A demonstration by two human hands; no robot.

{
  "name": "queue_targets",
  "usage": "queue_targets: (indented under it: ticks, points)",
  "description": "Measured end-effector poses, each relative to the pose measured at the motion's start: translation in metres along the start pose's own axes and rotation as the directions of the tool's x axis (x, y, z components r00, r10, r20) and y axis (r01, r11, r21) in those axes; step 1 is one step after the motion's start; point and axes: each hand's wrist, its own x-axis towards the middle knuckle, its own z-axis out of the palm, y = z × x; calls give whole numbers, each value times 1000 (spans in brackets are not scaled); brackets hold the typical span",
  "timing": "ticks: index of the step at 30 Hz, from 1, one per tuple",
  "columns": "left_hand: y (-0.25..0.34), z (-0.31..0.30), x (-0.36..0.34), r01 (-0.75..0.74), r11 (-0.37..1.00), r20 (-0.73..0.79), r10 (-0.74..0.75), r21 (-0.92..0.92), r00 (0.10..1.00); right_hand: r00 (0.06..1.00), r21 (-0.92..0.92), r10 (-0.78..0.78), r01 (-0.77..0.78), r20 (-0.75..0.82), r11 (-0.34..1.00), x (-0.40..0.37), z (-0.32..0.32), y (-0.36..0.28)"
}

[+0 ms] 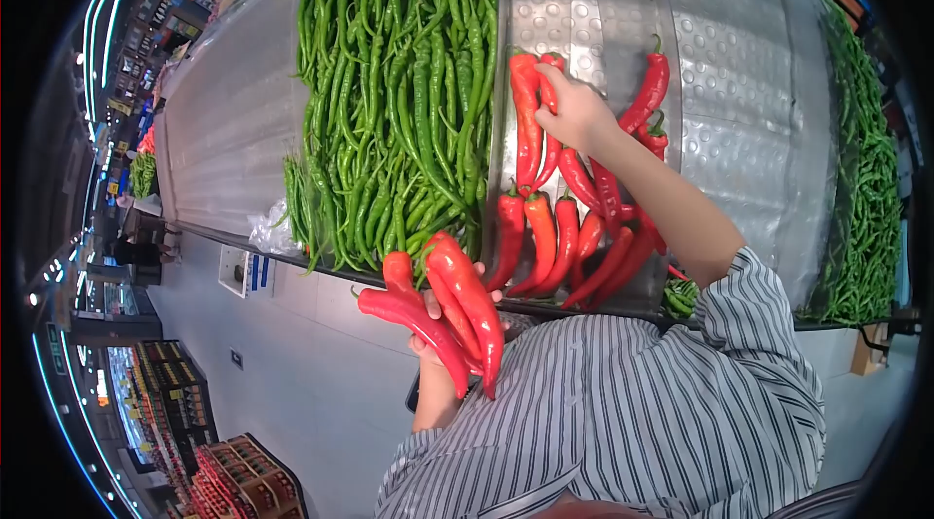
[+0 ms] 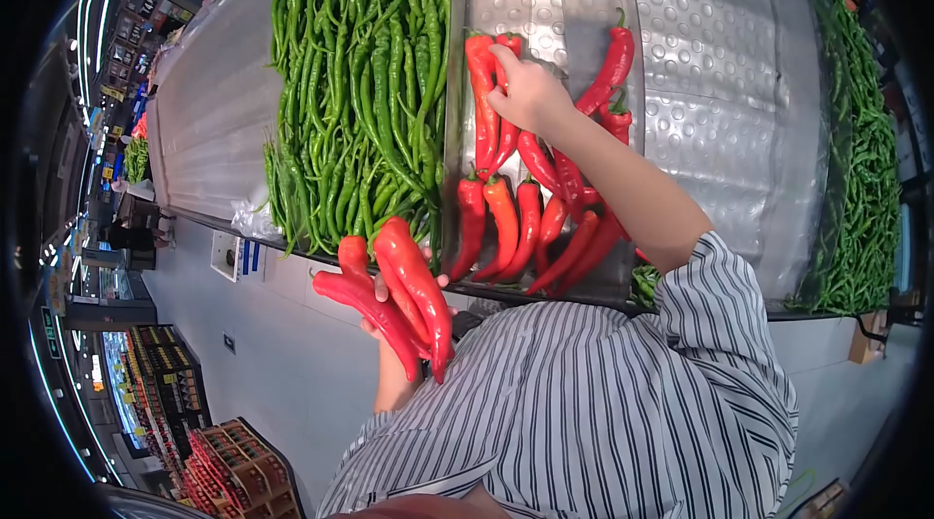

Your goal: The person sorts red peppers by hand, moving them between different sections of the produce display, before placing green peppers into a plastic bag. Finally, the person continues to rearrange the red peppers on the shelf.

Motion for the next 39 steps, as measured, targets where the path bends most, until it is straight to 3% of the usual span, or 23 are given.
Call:
queue_targets:
  ticks: [4, 6, 10, 13, 15, 19, 21, 23, 25, 27, 31, 33, 36, 39]
  points:
    - [2, -2, -4, -23, 1000, 5, 23, 13, 1000, 999, -134, -32, 29, -23, 990, 8, 14, 2]
    - [3, -1, -5, -25, 1000, 0, 25, 16, 1000, 993, -233, 31, -3, 117, 973, 4, 7, 1]
    - [-2, 1, -6, -34, 999, -29, 34, 28, 999, 981, -167, 44, -12, 190, 986, -3, -4, -4]
    - [0, 0, -6, 7, 997, -50, -3, 71, 999, 986, -193, -55, 85, 158, 977, 3, -6, -4]
    - [0, 2, -4, 24, 998, -48, -21, 55, 999, 987, -373, -46, 100, 151, 923, 4, -8, -6]
    - [0, -4, -3, 2, 999, 16, -2, 47, 1000, 992, -343, -81, 108, 93, 933, -20, -16, -5]
    - [3, -5, -6, -6, 1000, 18, 6, 17, 1000, 973, -236, 11, 46, 233, 971, -52, -35, -26]
    - [2, -7, -9, -10, 1000, 12, 10, -26, 1000, 958, -251, 34, 40, 283, 967, -84, -28, -27]
    - [1, -7, -8, 11, 998, -7, -12, -66, 1000, 957, -350, 41, 65, 286, 934, -105, -11, -12]
    - [0, -7, -7, 38, 999, -33, -39, -34, 999, 980, -505, -50, 141, 190, 852, -113, -1, -7]
    - [-4, -5, 2, 58, 998, -33, -59, -38, 998, 960, -649, 79, 120, 269, 751, -106, 11, -10]
    - [-5, -5, 3, 63, 998, -14, -64, -26, 998, 944, -658, 119, 121, 308, 743, -101, 9, -10]
    - [-3, -4, 1, 54, 998, -20, -55, -41, 998, 966, -596, 82, 83, 245, 799, -97, 1, -13]
    - [-1, -3, -1, 47, 999, 4, -46, -10, 999, 967, -452, 150, -43, 204, 891, -97, -23, -26]
